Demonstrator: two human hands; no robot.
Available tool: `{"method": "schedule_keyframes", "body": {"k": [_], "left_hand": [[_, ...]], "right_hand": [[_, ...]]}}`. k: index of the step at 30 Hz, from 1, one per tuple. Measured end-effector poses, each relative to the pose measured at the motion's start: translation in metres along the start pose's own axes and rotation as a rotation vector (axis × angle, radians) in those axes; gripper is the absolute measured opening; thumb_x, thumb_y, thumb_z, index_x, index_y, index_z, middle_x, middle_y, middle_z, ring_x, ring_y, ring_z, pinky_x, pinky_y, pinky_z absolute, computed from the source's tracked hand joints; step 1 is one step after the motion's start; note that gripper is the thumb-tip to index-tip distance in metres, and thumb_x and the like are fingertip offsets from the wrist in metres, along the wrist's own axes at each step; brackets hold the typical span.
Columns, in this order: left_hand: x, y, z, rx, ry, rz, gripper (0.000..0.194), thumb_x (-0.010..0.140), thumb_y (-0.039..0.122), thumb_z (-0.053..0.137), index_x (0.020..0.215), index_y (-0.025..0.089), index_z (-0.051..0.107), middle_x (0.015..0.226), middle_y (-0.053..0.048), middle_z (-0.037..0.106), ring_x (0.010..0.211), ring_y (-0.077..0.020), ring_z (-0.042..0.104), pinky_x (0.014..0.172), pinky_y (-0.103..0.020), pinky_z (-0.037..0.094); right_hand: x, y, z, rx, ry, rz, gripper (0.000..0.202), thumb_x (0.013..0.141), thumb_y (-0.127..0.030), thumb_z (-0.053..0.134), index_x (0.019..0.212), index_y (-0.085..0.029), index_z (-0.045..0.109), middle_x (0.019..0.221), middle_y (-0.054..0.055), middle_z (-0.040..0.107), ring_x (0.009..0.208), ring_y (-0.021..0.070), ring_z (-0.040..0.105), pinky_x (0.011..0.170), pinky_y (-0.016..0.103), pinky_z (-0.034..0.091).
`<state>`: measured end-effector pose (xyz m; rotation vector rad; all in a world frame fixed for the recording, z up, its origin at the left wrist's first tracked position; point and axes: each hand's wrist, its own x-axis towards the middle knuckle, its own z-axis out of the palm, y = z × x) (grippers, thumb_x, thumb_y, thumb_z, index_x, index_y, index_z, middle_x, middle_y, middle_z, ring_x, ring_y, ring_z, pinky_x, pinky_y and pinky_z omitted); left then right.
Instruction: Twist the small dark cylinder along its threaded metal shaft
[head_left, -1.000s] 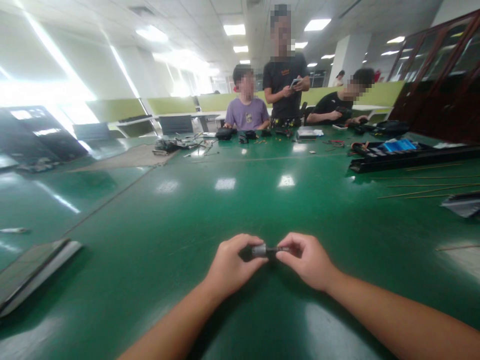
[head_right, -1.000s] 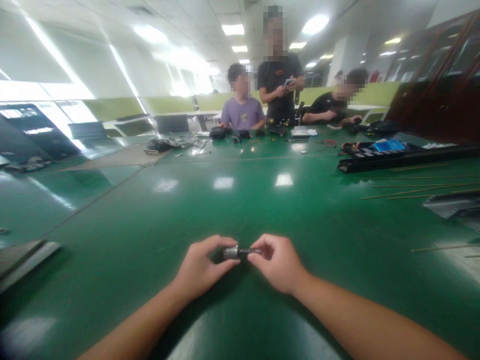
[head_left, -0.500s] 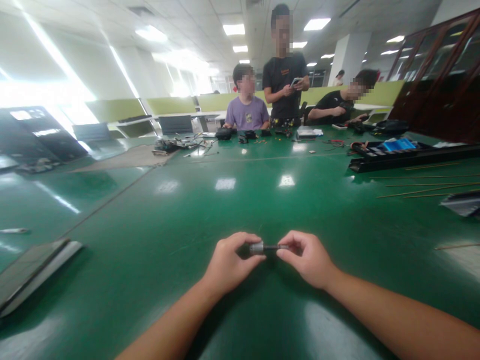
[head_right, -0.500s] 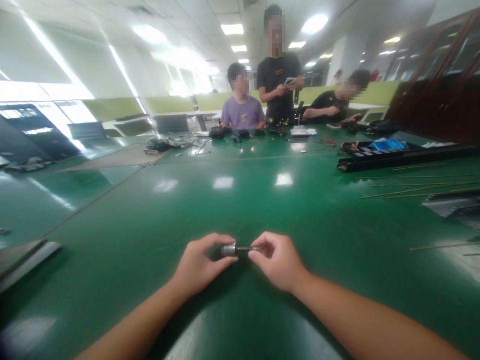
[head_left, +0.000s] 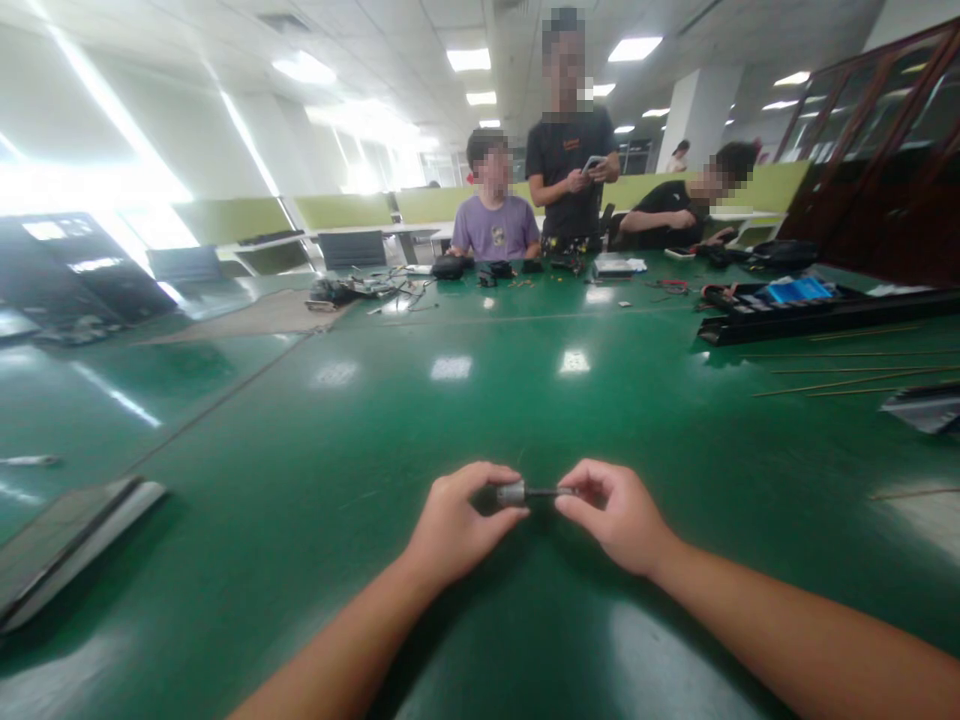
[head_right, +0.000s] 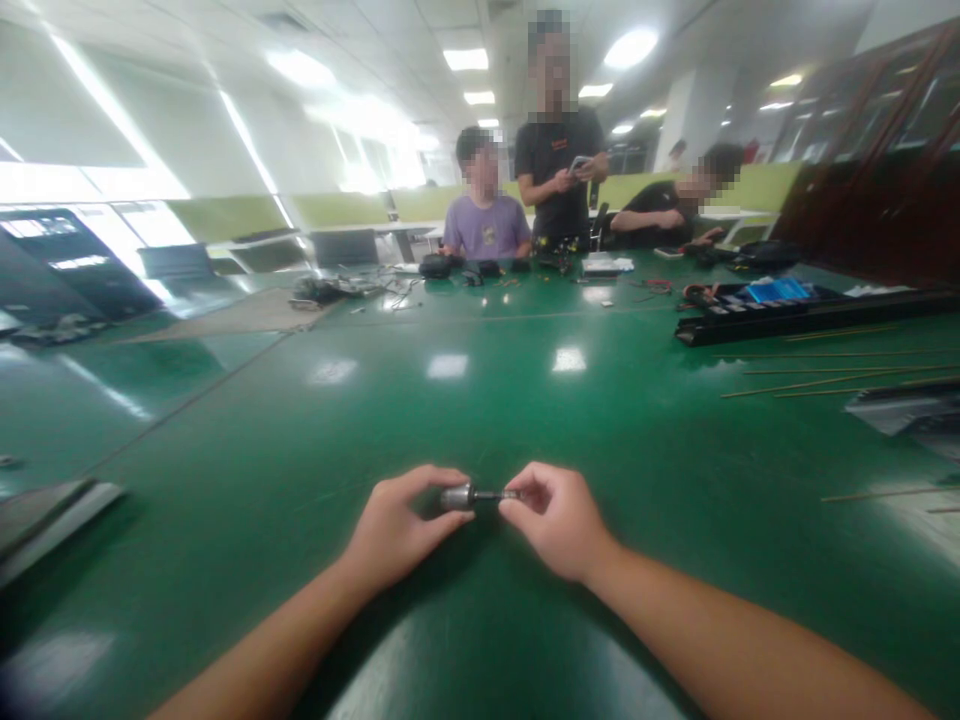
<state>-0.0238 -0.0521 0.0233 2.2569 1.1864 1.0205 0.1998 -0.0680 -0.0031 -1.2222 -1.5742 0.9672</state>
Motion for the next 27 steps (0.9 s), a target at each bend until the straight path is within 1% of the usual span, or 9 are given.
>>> {"method": "schedule_keyframes", "body": {"k": [20, 27], "left_hand": [[0.0007, -0.0024, -0.0016, 0.011, 0.006, -0.003, 0.023, 0.073, 0.024, 0.078, 0.095, 0.022, 0.07, 0.094, -0.002, 0.075, 0.087, -0.0195, 0.071, 0.082, -0.031, 0.054], [0.0017, -0.0012, -0.0039, 0.019, 0.007, -0.007, 0.022, 0.073, 0.025, 0.078, 0.094, 0.021, 0.071, 0.093, -0.003, 0.075, 0.086, -0.0202, 0.071, 0.081, -0.032, 0.055]], "right_hand": [[0.0007, 0.0008, -0.0022, 0.014, 0.002, 0.013, 0.013, 0.077, -0.029, 0.069, 0.08, -0.016, 0.069, 0.067, 0.001, 0.064, 0.062, 0.0152, 0.055, 0.059, 0.026, 0.042], [0.0014, 0.0029, -0.0007, 0.052, -0.003, 0.028, 0.015, 0.077, -0.031, 0.068, 0.079, -0.016, 0.067, 0.069, 0.002, 0.065, 0.063, 0.0158, 0.057, 0.061, 0.027, 0.044]]}}
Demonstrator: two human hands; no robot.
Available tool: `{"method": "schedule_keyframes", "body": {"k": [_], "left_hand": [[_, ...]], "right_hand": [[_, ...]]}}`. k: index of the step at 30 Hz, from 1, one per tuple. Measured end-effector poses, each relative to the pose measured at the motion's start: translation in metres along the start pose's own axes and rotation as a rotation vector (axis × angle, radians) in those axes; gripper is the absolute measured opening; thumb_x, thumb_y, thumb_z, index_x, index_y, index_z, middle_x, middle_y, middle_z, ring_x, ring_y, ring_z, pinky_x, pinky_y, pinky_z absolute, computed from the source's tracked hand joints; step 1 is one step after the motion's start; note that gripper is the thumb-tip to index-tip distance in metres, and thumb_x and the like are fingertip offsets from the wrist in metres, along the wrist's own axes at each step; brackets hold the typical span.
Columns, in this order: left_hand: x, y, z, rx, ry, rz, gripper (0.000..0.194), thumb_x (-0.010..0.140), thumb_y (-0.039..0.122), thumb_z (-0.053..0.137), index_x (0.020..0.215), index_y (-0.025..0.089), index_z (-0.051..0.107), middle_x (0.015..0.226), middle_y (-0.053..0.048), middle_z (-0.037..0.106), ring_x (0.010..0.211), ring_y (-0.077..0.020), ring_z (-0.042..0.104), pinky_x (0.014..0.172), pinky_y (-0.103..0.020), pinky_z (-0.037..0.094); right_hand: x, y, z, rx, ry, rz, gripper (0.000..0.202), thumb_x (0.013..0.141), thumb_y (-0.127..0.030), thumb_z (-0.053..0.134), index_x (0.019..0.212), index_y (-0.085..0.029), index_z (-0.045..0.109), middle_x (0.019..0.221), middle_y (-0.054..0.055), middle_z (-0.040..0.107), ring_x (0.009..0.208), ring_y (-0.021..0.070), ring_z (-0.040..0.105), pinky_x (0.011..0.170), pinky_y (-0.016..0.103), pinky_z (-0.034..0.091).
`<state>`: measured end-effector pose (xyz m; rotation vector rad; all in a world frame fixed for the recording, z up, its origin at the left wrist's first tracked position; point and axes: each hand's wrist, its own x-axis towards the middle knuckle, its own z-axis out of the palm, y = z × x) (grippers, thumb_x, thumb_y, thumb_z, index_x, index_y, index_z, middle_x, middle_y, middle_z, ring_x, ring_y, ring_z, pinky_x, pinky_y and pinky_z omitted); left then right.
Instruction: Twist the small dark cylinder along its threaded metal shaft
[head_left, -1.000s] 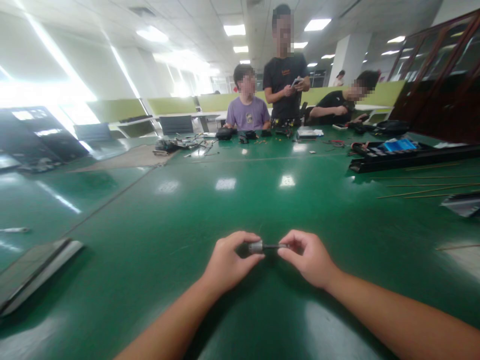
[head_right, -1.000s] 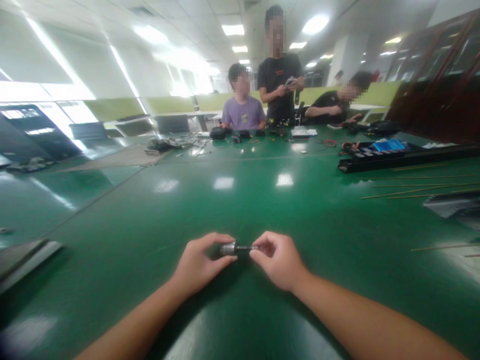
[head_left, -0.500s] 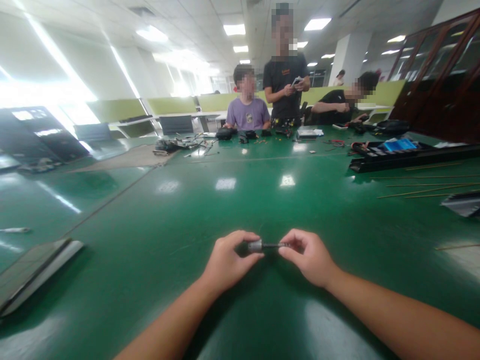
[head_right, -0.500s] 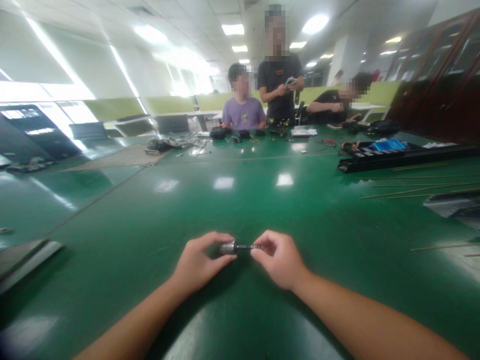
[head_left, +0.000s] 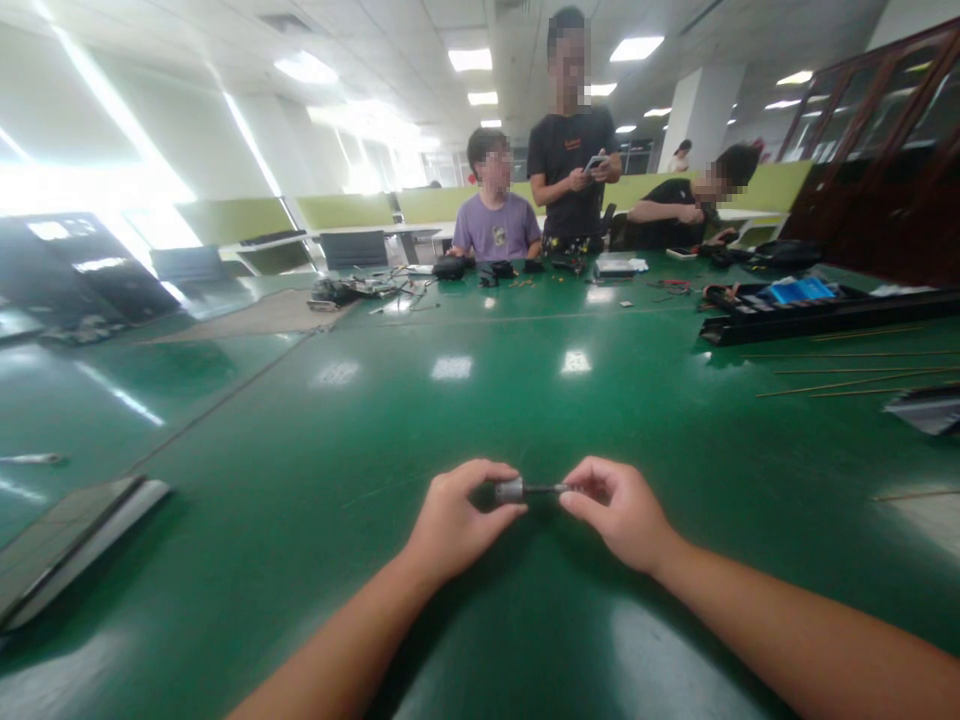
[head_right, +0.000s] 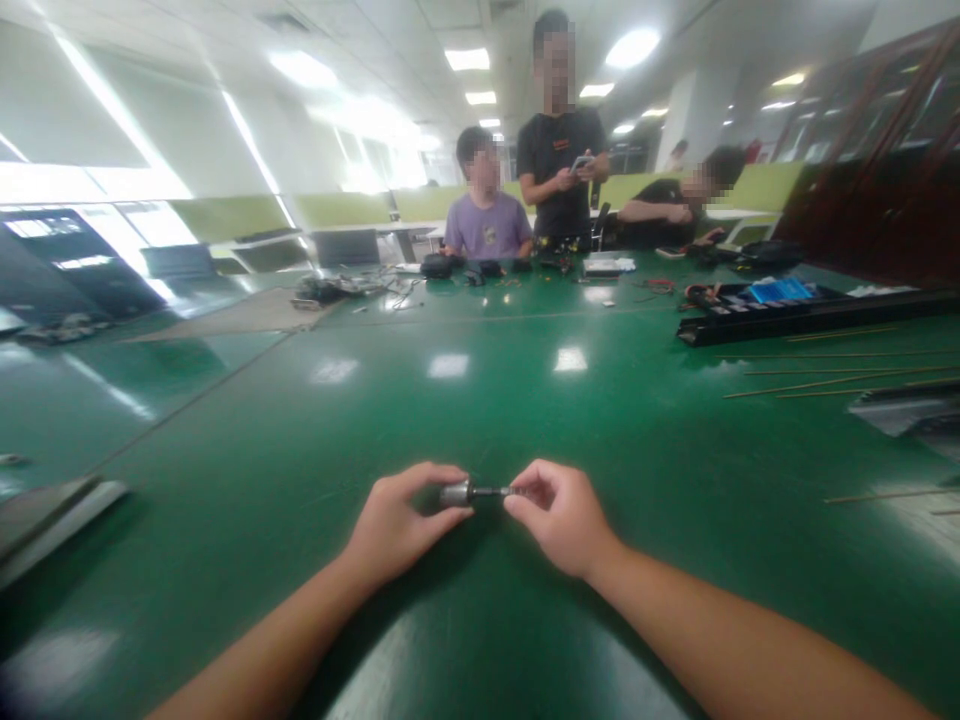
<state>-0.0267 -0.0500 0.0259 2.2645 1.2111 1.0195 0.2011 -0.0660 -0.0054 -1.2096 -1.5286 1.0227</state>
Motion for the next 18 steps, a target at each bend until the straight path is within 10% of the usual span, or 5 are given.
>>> {"method": "schedule_keyframes", "body": {"k": [18], "left_hand": [[0.0001, -0.0006, -0.0004, -0.004, 0.013, 0.028, 0.022, 0.075, 0.024, 0.077, 0.095, 0.021, 0.07, 0.095, -0.004, 0.075, 0.087, -0.0207, 0.071, 0.082, -0.033, 0.056]], "right_hand": [[-0.0003, -0.0005, -0.0016, -0.028, 0.006, -0.016, 0.013, 0.077, -0.029, 0.068, 0.079, -0.016, 0.068, 0.068, 0.001, 0.065, 0.061, 0.0152, 0.056, 0.059, 0.026, 0.044]]}}
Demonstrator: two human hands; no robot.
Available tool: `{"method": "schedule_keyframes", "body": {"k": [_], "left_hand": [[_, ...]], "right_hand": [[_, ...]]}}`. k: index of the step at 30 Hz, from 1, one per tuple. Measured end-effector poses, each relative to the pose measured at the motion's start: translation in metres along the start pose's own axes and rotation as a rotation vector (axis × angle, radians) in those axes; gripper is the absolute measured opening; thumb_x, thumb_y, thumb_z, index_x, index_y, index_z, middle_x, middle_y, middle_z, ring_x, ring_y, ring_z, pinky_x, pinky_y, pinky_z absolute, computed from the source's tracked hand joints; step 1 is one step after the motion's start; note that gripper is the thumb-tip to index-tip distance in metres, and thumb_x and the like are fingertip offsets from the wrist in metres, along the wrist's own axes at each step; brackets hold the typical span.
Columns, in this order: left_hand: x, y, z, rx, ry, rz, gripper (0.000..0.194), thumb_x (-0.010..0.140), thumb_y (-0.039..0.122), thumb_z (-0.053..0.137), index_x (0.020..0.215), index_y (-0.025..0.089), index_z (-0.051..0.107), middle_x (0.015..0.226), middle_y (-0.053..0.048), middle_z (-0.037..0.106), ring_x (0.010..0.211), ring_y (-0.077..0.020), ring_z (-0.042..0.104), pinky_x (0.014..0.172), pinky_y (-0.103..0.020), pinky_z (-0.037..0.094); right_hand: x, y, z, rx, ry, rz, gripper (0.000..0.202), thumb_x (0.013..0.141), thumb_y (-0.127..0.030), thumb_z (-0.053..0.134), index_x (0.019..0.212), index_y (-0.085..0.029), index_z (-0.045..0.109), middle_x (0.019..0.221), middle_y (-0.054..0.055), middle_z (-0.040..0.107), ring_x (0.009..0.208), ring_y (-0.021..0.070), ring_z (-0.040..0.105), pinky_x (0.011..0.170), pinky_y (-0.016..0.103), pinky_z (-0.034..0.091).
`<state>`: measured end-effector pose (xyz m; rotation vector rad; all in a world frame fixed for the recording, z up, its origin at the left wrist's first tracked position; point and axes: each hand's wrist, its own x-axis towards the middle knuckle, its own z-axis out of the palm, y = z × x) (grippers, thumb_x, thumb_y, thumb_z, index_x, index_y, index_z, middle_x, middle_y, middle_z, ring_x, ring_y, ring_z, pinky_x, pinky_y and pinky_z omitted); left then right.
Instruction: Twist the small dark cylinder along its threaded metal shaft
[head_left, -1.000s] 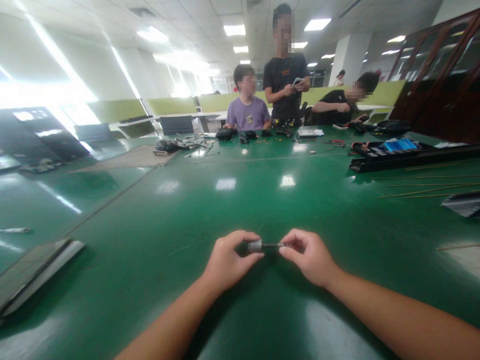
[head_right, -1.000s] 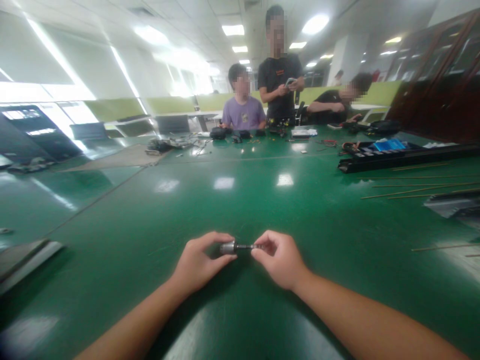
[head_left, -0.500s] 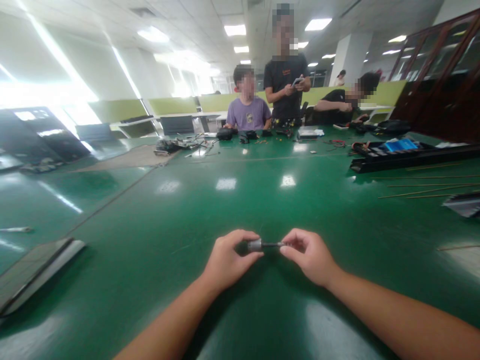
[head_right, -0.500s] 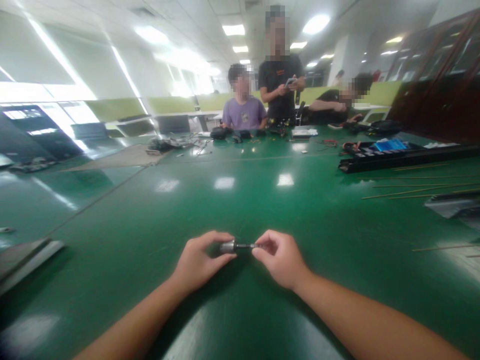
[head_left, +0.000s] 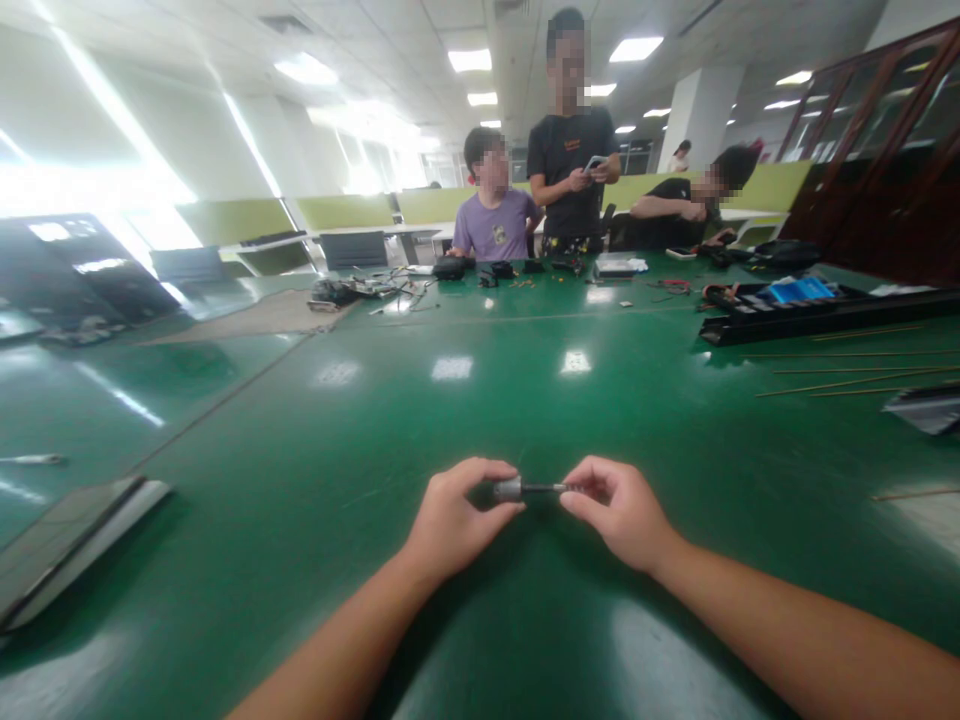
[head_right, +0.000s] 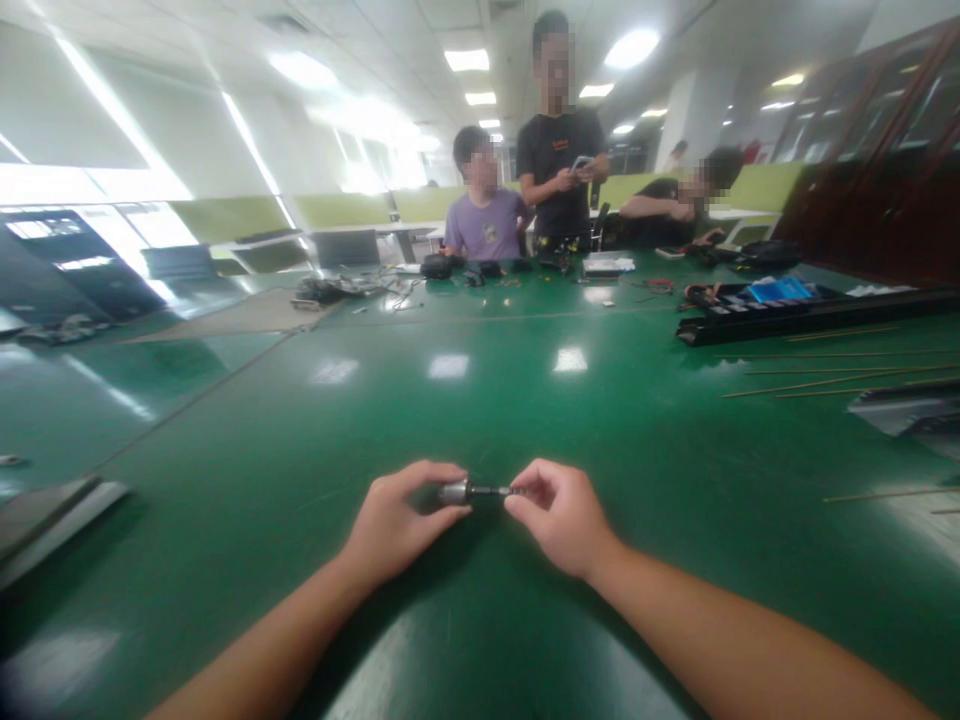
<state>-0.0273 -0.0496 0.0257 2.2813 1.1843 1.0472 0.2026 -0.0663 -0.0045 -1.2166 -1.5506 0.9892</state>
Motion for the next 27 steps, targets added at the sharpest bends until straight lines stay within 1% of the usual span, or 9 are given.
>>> {"method": "schedule_keyframes", "body": {"k": [9, 17, 20, 23, 25, 27], "left_hand": [[0.0, -0.001, 0.0, -0.006, 0.004, 0.001, 0.023, 0.074, 0.022, 0.078, 0.095, 0.022, 0.071, 0.095, -0.003, 0.075, 0.088, -0.0199, 0.071, 0.083, -0.032, 0.056], [0.0, -0.001, 0.0, -0.008, 0.007, -0.003, 0.023, 0.074, 0.024, 0.077, 0.096, 0.021, 0.071, 0.096, -0.005, 0.075, 0.089, -0.0211, 0.071, 0.085, -0.034, 0.056], [0.001, -0.003, -0.001, 0.024, 0.022, -0.023, 0.022, 0.074, 0.026, 0.077, 0.095, 0.021, 0.071, 0.095, -0.004, 0.075, 0.088, -0.021, 0.071, 0.083, -0.033, 0.056], [0.003, -0.007, -0.003, 0.08, 0.054, -0.069, 0.022, 0.075, 0.027, 0.076, 0.094, 0.021, 0.069, 0.093, -0.003, 0.074, 0.086, -0.0209, 0.07, 0.081, -0.034, 0.055], [0.005, -0.009, -0.003, 0.113, 0.082, -0.1, 0.023, 0.074, 0.027, 0.077, 0.094, 0.02, 0.069, 0.092, -0.003, 0.073, 0.086, -0.0213, 0.068, 0.08, -0.034, 0.055], [0.006, -0.01, -0.003, 0.12, 0.108, -0.132, 0.026, 0.074, 0.028, 0.077, 0.097, 0.02, 0.069, 0.095, -0.004, 0.072, 0.087, -0.0215, 0.068, 0.081, -0.035, 0.055]], "right_hand": [[0.0, 0.0, 0.001, 0.016, 0.002, 0.001, 0.013, 0.077, -0.029, 0.068, 0.079, -0.016, 0.067, 0.069, 0.002, 0.065, 0.062, 0.0155, 0.056, 0.059, 0.027, 0.044], [0.0, 0.001, 0.0, 0.024, 0.007, 0.0, 0.013, 0.076, -0.029, 0.069, 0.078, -0.017, 0.067, 0.068, 0.001, 0.065, 0.062, 0.0155, 0.057, 0.059, 0.026, 0.044], [0.0, 0.001, 0.0, 0.082, 0.022, 0.014, 0.013, 0.075, -0.029, 0.07, 0.077, -0.017, 0.066, 0.066, 0.001, 0.064, 0.061, 0.0156, 0.057, 0.059, 0.027, 0.044], [0.002, 0.001, -0.001, 0.19, 0.037, 0.043, 0.016, 0.076, -0.031, 0.07, 0.079, -0.016, 0.064, 0.062, -0.001, 0.061, 0.058, 0.0149, 0.056, 0.057, 0.027, 0.044], [0.003, 0.001, -0.001, 0.254, 0.049, 0.066, 0.018, 0.076, -0.033, 0.07, 0.079, -0.016, 0.064, 0.062, -0.001, 0.06, 0.056, 0.0142, 0.056, 0.056, 0.027, 0.044], [0.003, 0.001, 0.0, 0.302, 0.054, 0.074, 0.022, 0.079, -0.037, 0.069, 0.078, -0.016, 0.063, 0.064, 0.0, 0.061, 0.055, 0.0136, 0.056, 0.056, 0.026, 0.044]]}}
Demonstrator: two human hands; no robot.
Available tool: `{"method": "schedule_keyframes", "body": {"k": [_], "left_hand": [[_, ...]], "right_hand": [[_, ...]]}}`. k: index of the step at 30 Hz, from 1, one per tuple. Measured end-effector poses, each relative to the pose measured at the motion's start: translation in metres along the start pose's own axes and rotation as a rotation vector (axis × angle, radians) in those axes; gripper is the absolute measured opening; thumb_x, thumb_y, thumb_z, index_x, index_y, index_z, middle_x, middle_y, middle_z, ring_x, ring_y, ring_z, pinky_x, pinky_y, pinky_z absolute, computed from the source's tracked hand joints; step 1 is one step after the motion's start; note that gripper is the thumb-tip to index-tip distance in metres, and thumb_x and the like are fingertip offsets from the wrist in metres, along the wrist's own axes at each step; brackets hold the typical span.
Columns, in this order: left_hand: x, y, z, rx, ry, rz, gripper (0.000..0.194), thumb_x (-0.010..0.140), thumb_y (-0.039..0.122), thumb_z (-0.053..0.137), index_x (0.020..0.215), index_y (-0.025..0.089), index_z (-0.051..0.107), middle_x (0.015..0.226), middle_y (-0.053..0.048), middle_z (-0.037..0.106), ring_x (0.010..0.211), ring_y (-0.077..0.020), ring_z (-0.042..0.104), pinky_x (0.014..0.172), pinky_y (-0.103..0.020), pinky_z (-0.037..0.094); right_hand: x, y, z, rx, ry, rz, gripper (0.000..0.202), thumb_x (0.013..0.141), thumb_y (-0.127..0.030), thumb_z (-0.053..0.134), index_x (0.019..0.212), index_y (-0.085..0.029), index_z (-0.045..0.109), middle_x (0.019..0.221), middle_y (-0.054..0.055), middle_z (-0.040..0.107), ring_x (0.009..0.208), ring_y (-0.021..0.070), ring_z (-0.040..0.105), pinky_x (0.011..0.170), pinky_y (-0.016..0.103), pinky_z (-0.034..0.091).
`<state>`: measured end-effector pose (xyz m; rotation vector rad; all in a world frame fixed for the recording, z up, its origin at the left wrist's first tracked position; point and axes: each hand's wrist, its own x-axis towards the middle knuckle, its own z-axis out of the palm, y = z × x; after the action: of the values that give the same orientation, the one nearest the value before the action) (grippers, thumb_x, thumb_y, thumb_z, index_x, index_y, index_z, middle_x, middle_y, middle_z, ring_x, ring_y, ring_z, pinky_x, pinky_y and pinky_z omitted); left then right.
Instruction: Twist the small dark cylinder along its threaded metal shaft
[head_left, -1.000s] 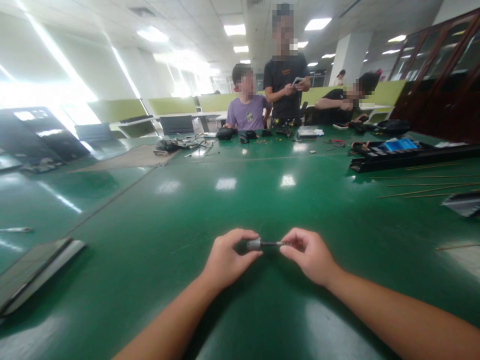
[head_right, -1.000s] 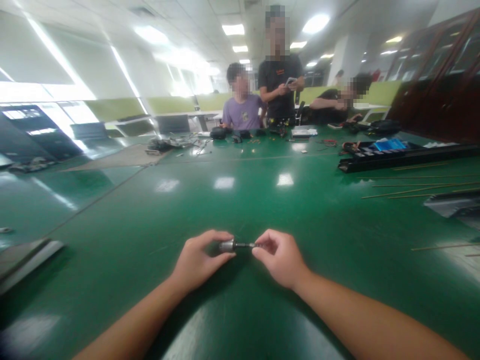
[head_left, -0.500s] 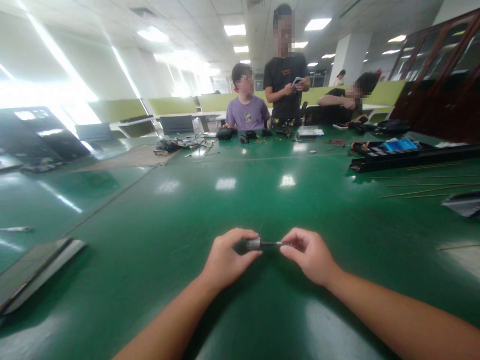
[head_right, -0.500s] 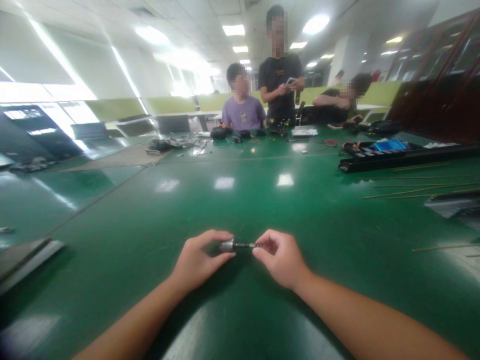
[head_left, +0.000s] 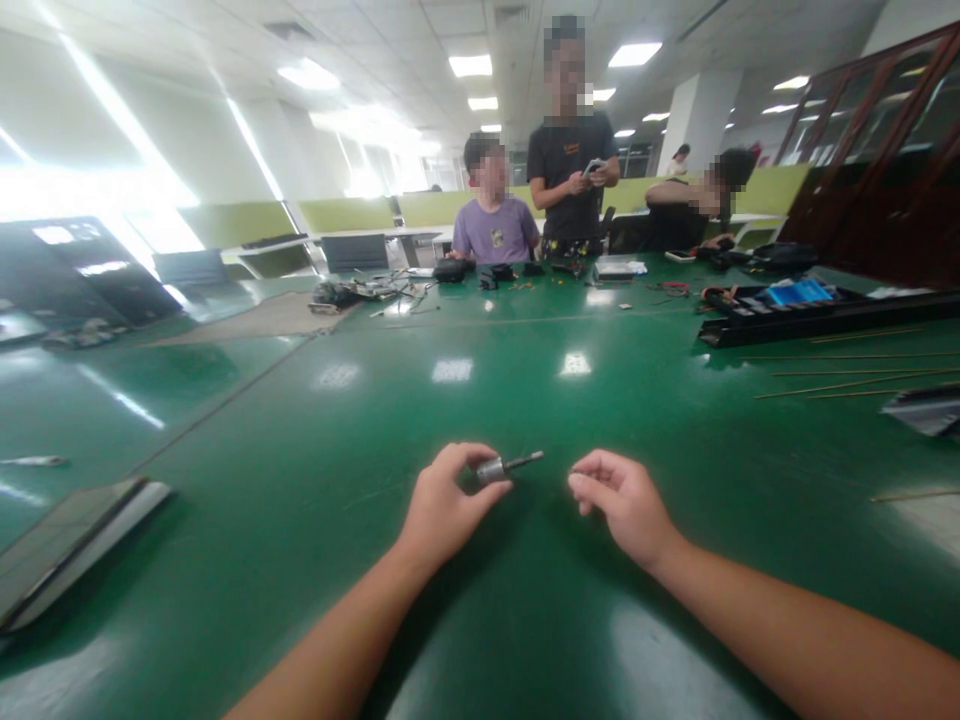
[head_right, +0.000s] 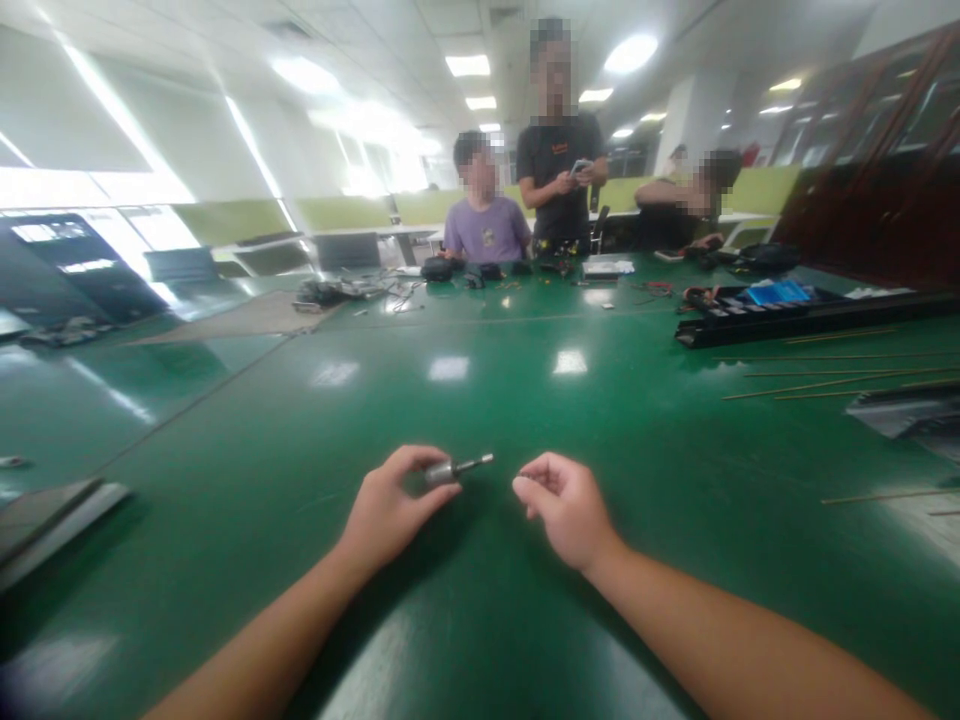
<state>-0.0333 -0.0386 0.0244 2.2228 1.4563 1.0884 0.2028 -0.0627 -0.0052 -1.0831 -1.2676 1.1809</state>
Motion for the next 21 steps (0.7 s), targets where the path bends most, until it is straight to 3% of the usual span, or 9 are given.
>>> {"method": "schedule_keyframes", "body": {"k": [5, 10, 14, 18, 21], "left_hand": [[0.002, -0.003, 0.002, -0.106, 0.006, -0.107, 0.039, 0.082, 0.036, 0.069, 0.118, 0.021, 0.066, 0.113, -0.006, 0.071, 0.101, -0.0232, 0.067, 0.092, -0.038, 0.052], [0.004, -0.015, 0.013, -0.387, -0.108, -0.292, 0.037, 0.082, 0.04, 0.066, 0.111, 0.017, 0.064, 0.098, -0.006, 0.073, 0.089, -0.021, 0.07, 0.087, -0.036, 0.055], [0.006, -0.019, 0.016, -0.548, -0.077, -0.372, 0.041, 0.074, 0.039, 0.073, 0.104, 0.015, 0.058, 0.104, -0.008, 0.071, 0.098, -0.0221, 0.069, 0.095, -0.037, 0.052], [0.007, -0.015, 0.003, -0.449, -0.053, -0.368, 0.043, 0.074, 0.046, 0.073, 0.101, 0.017, 0.056, 0.098, -0.007, 0.071, 0.09, -0.0229, 0.07, 0.09, -0.038, 0.053], [0.002, -0.017, -0.019, -0.347, -0.035, -0.34, 0.048, 0.075, 0.052, 0.07, 0.105, 0.017, 0.058, 0.105, -0.01, 0.071, 0.098, -0.0258, 0.069, 0.095, -0.041, 0.052]], "right_hand": [[0.001, 0.003, 0.001, 0.136, -0.029, -0.018, 0.042, 0.09, -0.052, 0.055, 0.068, -0.017, 0.059, 0.059, 0.001, 0.057, 0.053, 0.0137, 0.054, 0.054, 0.027, 0.044], [0.001, 0.008, 0.004, 0.216, -0.007, -0.008, 0.049, 0.093, -0.057, 0.05, 0.06, -0.02, 0.048, 0.051, -0.002, 0.05, 0.047, 0.0133, 0.05, 0.053, 0.028, 0.043], [0.002, 0.01, 0.005, 0.156, -0.029, -0.025, 0.051, 0.094, -0.056, 0.047, 0.059, -0.02, 0.046, 0.049, -0.002, 0.049, 0.047, 0.0128, 0.05, 0.055, 0.027, 0.043], [0.001, 0.01, 0.005, 0.031, -0.099, 0.013, 0.051, 0.094, -0.057, 0.048, 0.06, -0.019, 0.05, 0.049, -0.002, 0.051, 0.047, 0.0123, 0.051, 0.056, 0.026, 0.043], [0.0, 0.011, 0.005, -0.027, -0.126, 0.028, 0.051, 0.094, -0.057, 0.047, 0.061, -0.018, 0.051, 0.05, -0.002, 0.052, 0.047, 0.0121, 0.052, 0.056, 0.025, 0.043]]}}
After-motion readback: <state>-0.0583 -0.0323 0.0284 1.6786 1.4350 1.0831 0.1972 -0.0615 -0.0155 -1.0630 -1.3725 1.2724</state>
